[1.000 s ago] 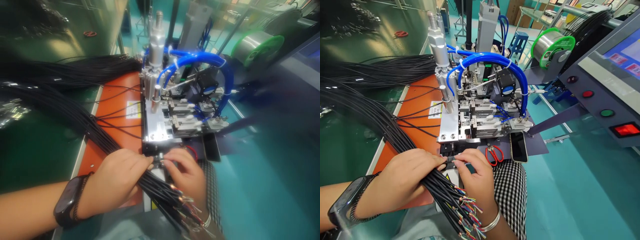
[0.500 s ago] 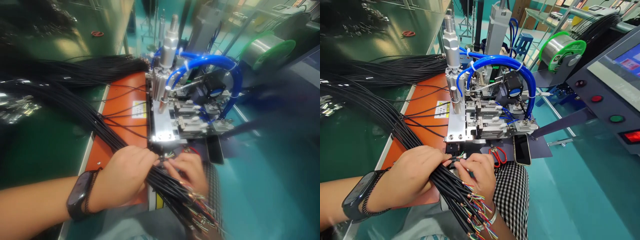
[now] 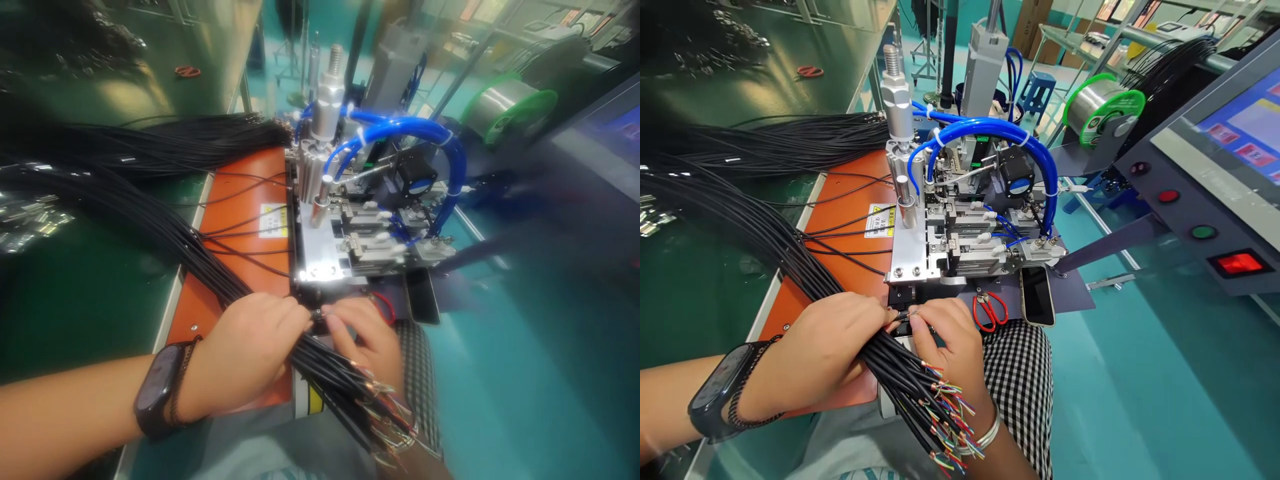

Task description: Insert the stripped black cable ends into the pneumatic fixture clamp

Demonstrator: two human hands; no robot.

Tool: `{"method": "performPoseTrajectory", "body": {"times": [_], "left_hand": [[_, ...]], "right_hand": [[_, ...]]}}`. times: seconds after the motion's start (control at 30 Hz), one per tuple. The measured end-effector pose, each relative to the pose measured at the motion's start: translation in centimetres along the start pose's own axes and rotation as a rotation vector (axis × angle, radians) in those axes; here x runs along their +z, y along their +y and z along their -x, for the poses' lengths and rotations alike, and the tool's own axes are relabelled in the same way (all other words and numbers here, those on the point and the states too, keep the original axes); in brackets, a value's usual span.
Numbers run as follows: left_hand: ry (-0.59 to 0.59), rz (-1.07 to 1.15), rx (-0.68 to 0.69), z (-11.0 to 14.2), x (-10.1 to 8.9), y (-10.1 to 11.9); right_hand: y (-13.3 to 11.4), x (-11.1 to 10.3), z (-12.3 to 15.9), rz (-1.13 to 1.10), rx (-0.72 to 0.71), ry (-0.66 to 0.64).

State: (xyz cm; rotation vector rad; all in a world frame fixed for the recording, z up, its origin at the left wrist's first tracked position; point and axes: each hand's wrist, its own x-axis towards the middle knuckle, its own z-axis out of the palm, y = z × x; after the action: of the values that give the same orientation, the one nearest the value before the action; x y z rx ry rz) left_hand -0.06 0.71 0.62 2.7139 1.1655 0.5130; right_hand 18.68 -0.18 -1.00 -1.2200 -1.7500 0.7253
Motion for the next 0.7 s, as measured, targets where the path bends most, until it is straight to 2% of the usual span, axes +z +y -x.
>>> {"method": "performPoseTrajectory", "body": {"times": [0.1, 0.17, 0.23, 0.33, 0.4, 0.53, 0.7], "left_hand": [[0.003, -0.067, 0.055, 0.1, 0.2, -0.1], [0.014, -0.067, 0.067, 0.1, 0.3, -0.2], [0.040, -0.044, 0.055, 0.1, 0.2, -0.2], [0.078, -0.031, 0.030, 0.1, 0.2, -0.3], [0.080, -0.034, 0.031, 0.1, 0.2, -0.4], [0.083, -0.046, 0.040, 0.1, 0.2, -0.4], [0.086, -0.083, 0.053, 0.2, 0.4, -0.2]], "right_hand": [[0.3, -0.7, -1.0, 0.045, -0.156, -0.147], [0.4, -1.1, -1.5, 0.045, -0.177, -0.211], [0.5, -1.1, -1.6, -0.025, -0.074, -0.173], [0.5, -0.5, -1.3, -0.195, 0.164, -0.045], [0.4, -0.1, -1.0, -0.261, 0.240, -0.005], [0.5, 0.4, -1.0, -0.283, 0.212, -0.007], [0.5, 0.6, -1.1, -0.213, 0.184, 0.051]]}}
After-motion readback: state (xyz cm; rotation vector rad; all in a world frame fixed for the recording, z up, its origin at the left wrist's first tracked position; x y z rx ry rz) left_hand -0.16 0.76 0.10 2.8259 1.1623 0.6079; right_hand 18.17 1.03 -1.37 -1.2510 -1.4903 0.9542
